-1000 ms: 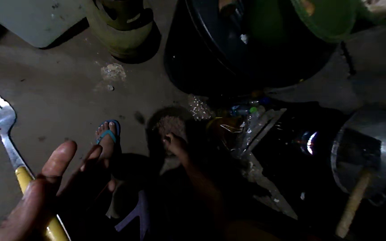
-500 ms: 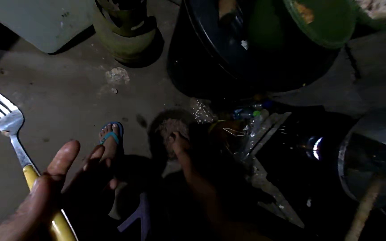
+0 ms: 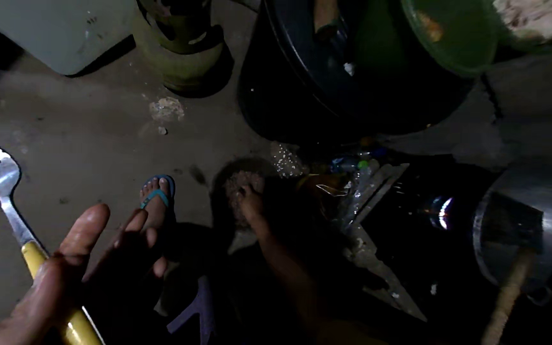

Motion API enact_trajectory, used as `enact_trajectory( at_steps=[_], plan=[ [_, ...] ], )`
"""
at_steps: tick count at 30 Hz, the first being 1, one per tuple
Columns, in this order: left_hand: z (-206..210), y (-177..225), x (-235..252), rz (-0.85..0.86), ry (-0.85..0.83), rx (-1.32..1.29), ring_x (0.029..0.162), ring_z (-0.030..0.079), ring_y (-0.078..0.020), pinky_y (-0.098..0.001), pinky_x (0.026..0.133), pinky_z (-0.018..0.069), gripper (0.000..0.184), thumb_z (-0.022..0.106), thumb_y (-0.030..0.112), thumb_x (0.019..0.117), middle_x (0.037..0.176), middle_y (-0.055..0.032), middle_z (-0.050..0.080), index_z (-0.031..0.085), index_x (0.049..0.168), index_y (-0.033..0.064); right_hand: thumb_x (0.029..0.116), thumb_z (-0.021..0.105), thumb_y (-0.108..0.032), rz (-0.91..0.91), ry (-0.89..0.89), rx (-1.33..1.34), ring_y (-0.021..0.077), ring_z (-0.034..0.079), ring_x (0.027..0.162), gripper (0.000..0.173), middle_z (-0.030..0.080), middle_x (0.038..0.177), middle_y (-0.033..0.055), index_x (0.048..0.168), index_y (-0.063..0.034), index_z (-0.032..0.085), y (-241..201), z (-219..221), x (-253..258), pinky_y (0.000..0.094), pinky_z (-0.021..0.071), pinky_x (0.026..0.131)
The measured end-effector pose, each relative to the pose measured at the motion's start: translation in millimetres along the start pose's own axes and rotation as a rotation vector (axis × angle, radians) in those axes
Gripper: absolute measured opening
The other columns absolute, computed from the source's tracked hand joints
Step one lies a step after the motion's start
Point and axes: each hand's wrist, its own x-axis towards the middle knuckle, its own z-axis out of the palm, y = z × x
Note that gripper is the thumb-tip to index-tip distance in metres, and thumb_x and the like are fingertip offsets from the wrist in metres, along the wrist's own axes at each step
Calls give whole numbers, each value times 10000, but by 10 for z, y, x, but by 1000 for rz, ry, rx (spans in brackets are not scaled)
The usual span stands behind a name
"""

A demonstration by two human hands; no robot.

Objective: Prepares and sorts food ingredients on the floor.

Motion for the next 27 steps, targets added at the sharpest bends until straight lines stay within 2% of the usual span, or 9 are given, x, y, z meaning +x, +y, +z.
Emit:
enact_trajectory(
  at_steps=[3, 8, 11, 14, 17, 19, 20, 24, 27],
  plan=[
    [11, 2, -20, -9, 47, 17, 1297, 590, -341, -478, 1073, 505, 440, 339, 284, 1121, 1431, -176, 585, 410, 1529, 137, 1085, 445, -446, -22, -17, -200, 340, 655, 1223, 506, 673, 1336, 141, 1548, -244, 450, 78, 224, 9, 564, 519, 1022],
    [-31, 33, -35, 6, 28, 5, 1292, 594, -348, -481, 1064, 515, 434, 335, 275, 1119, 1435, -180, 581, 404, 1529, 151, 1069, 581, -248, -87, -119, 308, 381, 596, 1274, 430, 592, 1392, 258, 1413, 9, 558, 348, -167, 553, 529, 480, 1075],
    [-60, 32, -58, 2, 21, 20, 1299, 589, -349, -484, 1076, 503, 428, 328, 277, 1122, 1449, -172, 574, 418, 1524, 165, 1094, 503, -247, -193, -19, 288, 380, 595, 1269, 407, 609, 1362, 274, 1367, 42, 590, 378, -428, 509, 526, 483, 1070],
    [-32, 28, -36, -7, -6, 33, 1320, 574, -340, -477, 1092, 491, 425, 332, 279, 1121, 1461, -160, 569, 458, 1510, 164, 1131, 409, -192, 151, -199, 174, 320, 431, 1461, 452, 435, 1584, 201, 1544, -7, 410, -197, -623, -61, 469, 340, 1203],
    [-20, 28, -9, 4, 2, 36, 1319, 573, -330, -479, 1097, 478, 424, 367, 299, 1112, 1444, -160, 582, 473, 1501, 165, 1095, 470, -375, 9, 77, 152, 333, 639, 1236, 492, 636, 1368, 194, 1492, -85, 500, 108, 279, -41, 500, 519, 1045],
    [-54, 11, 1, 5, -8, 54, 1331, 561, -342, -492, 1098, 476, 431, 359, 294, 1115, 1468, -162, 560, 431, 1521, 168, 1088, 424, -460, 80, 83, -2, 307, 678, 1190, 519, 682, 1326, 126, 1542, -212, 447, 113, 444, -11, 519, 541, 1000],
    [-84, 4, -1, 2, -21, 55, 1335, 555, -355, -504, 1102, 472, 442, 361, 293, 1116, 1478, -172, 549, 422, 1535, 164, 1091, 427, -453, 93, 49, -10, 320, 668, 1207, 518, 676, 1333, 136, 1546, -207, 443, 75, 383, 23, 536, 527, 1016],
    [-112, -29, -10, 10, -56, 33, 1311, 571, -372, -505, 1072, 495, 443, 299, 285, 1122, 1452, -192, 566, 442, 1527, 179, 1079, 546, -311, -55, -64, 268, 344, 593, 1292, 426, 612, 1393, 208, 1401, -37, 594, 307, -162, 392, 537, 461, 1099],
    [-91, 6, -47, -5, -24, 3, 1329, 561, -371, -504, 1096, 485, 443, 325, 272, 1124, 1465, -190, 556, 403, 1549, 174, 1100, 502, -281, -82, 46, 381, 357, 558, 1334, 446, 574, 1426, 247, 1428, 19, 542, 549, -230, 475, 517, 435, 1136]
  ],
)
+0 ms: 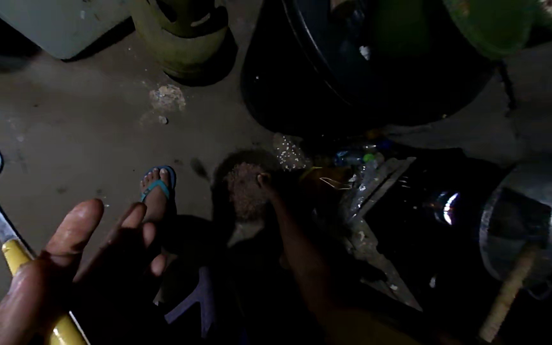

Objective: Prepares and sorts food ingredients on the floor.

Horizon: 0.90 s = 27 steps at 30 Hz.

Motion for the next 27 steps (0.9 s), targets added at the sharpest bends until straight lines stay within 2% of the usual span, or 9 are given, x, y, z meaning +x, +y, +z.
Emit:
enact_trajectory(
  at_steps=[2, 6, 9, 13, 17, 21, 23, 25, 27],
  plan=[
    [-6, -2, -5, -8, 7, 1, 1337, 555, -369, -504, 1107, 476, 450, 293, 274, 1128, 1475, -190, 547, 390, 1554, 165, 1100, 499, -302, 69, 65, -34, 340, 581, 1300, 457, 591, 1405, 234, 1444, -2, 524, 68, 227, -188, 497, 461, 1108],
    [16, -20, 24, 5, 37, 53, 1312, 572, -374, -507, 1086, 491, 450, 274, 277, 1129, 1459, -201, 556, 409, 1541, 156, 1100, 421, -421, 155, 4, -476, 330, 646, 1244, 501, 666, 1345, 157, 1533, -174, 462, -198, 562, -438, 530, 510, 1049],
    [28, -24, 29, -18, -3, 55, 1308, 572, -363, -492, 1074, 496, 452, 296, 305, 1126, 1465, -194, 550, 421, 1540, 177, 1087, 528, -302, 70, -56, -270, 383, 596, 1288, 453, 601, 1400, 225, 1479, -76, 513, -100, 381, -222, 556, 477, 1079],
    [0, -28, 49, -4, -35, -32, 1300, 580, -361, -491, 1073, 500, 427, 362, 289, 1115, 1448, -194, 566, 479, 1500, 147, 1081, 530, -303, -2, -44, -235, 311, 565, 1332, 435, 586, 1433, 187, 1420, -32, 572, 0, 221, -249, 482, 447, 1132],
    [-144, -44, 52, 29, -102, 25, 1337, 538, -384, -521, 1118, 451, 468, 410, 256, 1106, 1500, -212, 508, 405, 1554, 118, 1089, 433, -455, 99, -28, -535, 307, 657, 1230, 509, 671, 1353, 124, 1542, -225, 466, -72, 580, -548, 507, 515, 1052],
    [-43, -47, 53, -1, -83, 57, 1319, 555, -363, -499, 1108, 464, 453, 380, 282, 1111, 1482, -198, 530, 450, 1530, 126, 1100, 482, -313, -36, -92, -467, 394, 662, 1179, 437, 666, 1286, 250, 1411, -19, 569, -418, 227, -476, 558, 526, 1004],
    [-69, -42, 64, -16, -122, -7, 1348, 531, -374, -508, 1122, 452, 467, 354, 297, 1118, 1509, -201, 502, 420, 1548, 127, 1116, 459, -195, 163, -268, -361, 386, 510, 1385, 422, 534, 1469, 274, 1460, 47, 497, -1109, -129, -623, 517, 374, 1163],
    [-54, -35, 44, -24, -100, -40, 1351, 531, -363, -502, 1127, 447, 459, 373, 300, 1111, 1506, -188, 510, 445, 1536, 142, 1106, 483, -172, 186, -200, -282, 378, 519, 1375, 401, 539, 1467, 263, 1445, 39, 519, -1172, -34, -753, 518, 383, 1155],
    [-97, -37, 31, -2, -119, -31, 1383, 503, -368, -510, 1153, 420, 467, 384, 287, 1109, 1531, -193, 486, 434, 1544, 123, 1105, 475, -314, 66, -72, -352, 356, 603, 1279, 436, 606, 1400, 207, 1466, -74, 529, -690, 307, -767, 546, 474, 1083]
  ],
)
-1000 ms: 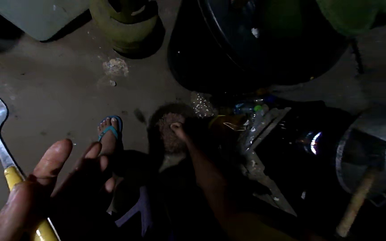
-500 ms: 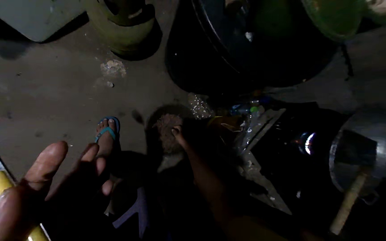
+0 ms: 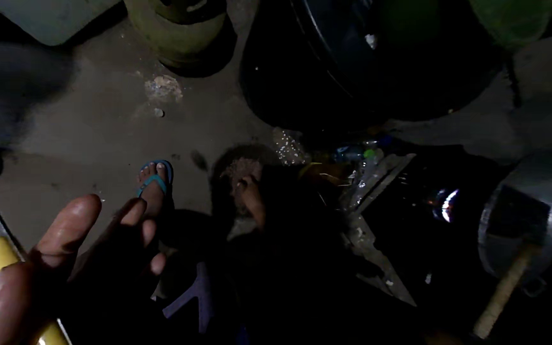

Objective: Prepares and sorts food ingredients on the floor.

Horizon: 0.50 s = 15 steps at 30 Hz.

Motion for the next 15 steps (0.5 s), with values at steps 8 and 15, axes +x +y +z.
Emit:
enact_trajectory(
  at_steps=[8, 15],
  plan=[
    [-101, -23, -62, 29, 10, -3, 1370, 498, -427, -559, 1126, 446, 480, 377, 211, 1104, 1518, -248, 471, 376, 1564, 72, 1096, 512, -185, 78, -138, 148, 328, 591, 1285, 389, 583, 1424, 211, 1448, -19, 529, 147, -283, 210, 486, 477, 1067],
    [-177, -42, -90, 78, 46, 27, 1362, 499, -446, -587, 1118, 450, 486, 364, 182, 1109, 1511, -268, 466, 331, 1570, 32, 1099, 449, -387, -24, 174, -193, 376, 709, 1092, 451, 711, 1229, 188, 1484, -168, 529, 449, 578, 322, 580, 564, 933]
  ],
)
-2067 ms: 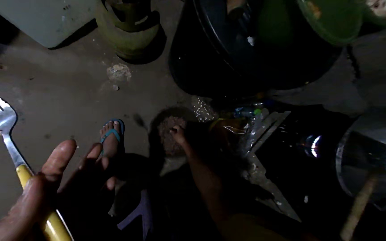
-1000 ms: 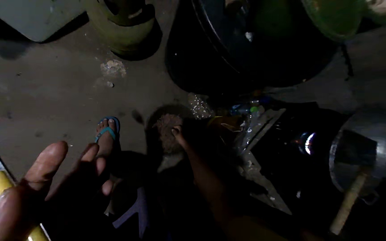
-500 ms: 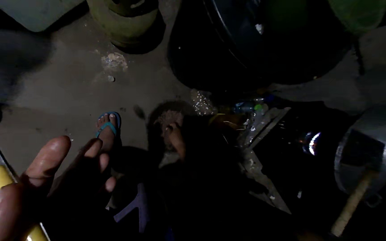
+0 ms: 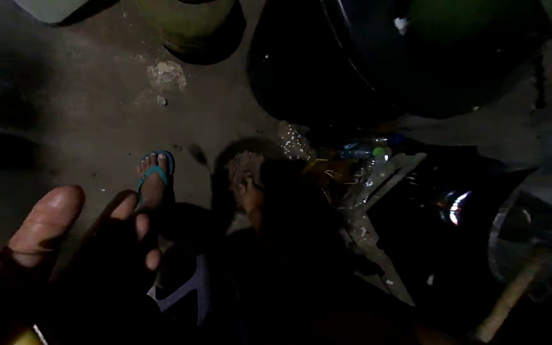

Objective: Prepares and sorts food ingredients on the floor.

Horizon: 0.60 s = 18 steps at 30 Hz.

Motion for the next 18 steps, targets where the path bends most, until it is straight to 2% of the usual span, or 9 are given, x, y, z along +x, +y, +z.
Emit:
enact_trajectory(
  at_steps=[1, 2, 3, 5, 6, 9, 11, 15, 18],
  plan=[
    [82, 14, 13, -10, 26, 29, 1343, 525, -432, -563, 1107, 471, 472, 377, 164, 1103, 1492, -257, 496, 362, 1558, 38, 1117, 425, -333, 60, -110, 9, 401, 671, 1176, 450, 668, 1316, 216, 1515, -134, 493, -169, -218, -32, 590, 529, 987],
    [124, 32, -9, -35, 25, 42, 1351, 523, -424, -550, 1116, 470, 467, 375, 153, 1099, 1495, -246, 503, 379, 1554, 45, 1141, 367, -272, 169, -399, 41, 391, 526, 1378, 487, 513, 1518, 215, 1601, -117, 341, -355, -580, -77, 567, 414, 1128],
    [114, 34, -26, -56, -4, 29, 1371, 504, -426, -553, 1130, 456, 467, 365, 161, 1104, 1510, -244, 487, 378, 1557, 47, 1140, 371, -224, 202, -510, 88, 376, 457, 1439, 490, 436, 1579, 214, 1606, -85, 310, -360, -756, -89, 544, 371, 1168],
    [33, 27, 21, -15, -117, 45, 1399, 458, -449, -587, 1139, 423, 486, 356, 187, 1107, 1552, -254, 428, 353, 1573, 50, 1097, 503, -220, 25, -234, 228, 375, 580, 1312, 413, 572, 1445, 226, 1466, -38, 526, -82, -589, 71, 545, 472, 1091],
    [35, 28, 47, 28, -132, 97, 1387, 473, -446, -583, 1129, 437, 483, 376, 172, 1102, 1545, -257, 436, 361, 1566, 41, 1085, 526, -246, -66, -149, 250, 364, 606, 1278, 409, 597, 1415, 212, 1443, -50, 558, 18, -433, 165, 546, 494, 1072],
    [14, 4, 9, 95, -87, 226, 1356, 511, -438, -562, 1110, 470, 480, 423, 92, 1074, 1516, -260, 471, 377, 1544, 8, 1098, 470, -365, -42, -149, -5, 347, 642, 1244, 460, 654, 1359, 174, 1519, -183, 505, -16, -148, 11, 525, 502, 1060],
    [-15, -1, -18, 76, -46, 200, 1352, 513, -444, -575, 1112, 466, 479, 418, 86, 1080, 1498, -274, 482, 355, 1544, -12, 1103, 464, -356, 41, -95, 57, 380, 648, 1222, 462, 659, 1333, 208, 1521, -162, 496, 4, -54, 121, 553, 511, 1037],
    [53, 28, 2, 39, -84, 190, 1364, 501, -441, -568, 1114, 467, 497, 433, 95, 1076, 1523, -264, 458, 352, 1560, 15, 1085, 525, -199, -29, -157, 367, 382, 561, 1330, 421, 537, 1477, 231, 1472, -34, 511, 183, -248, 373, 562, 463, 1100],
    [105, 66, 50, 12, -58, 95, 1366, 510, -412, -548, 1130, 442, 473, 420, 199, 1093, 1508, -236, 493, 407, 1546, 61, 1091, 511, -264, -67, -157, 212, 323, 561, 1351, 445, 548, 1495, 177, 1502, -93, 513, -13, -328, 92, 491, 445, 1138]
  ],
)
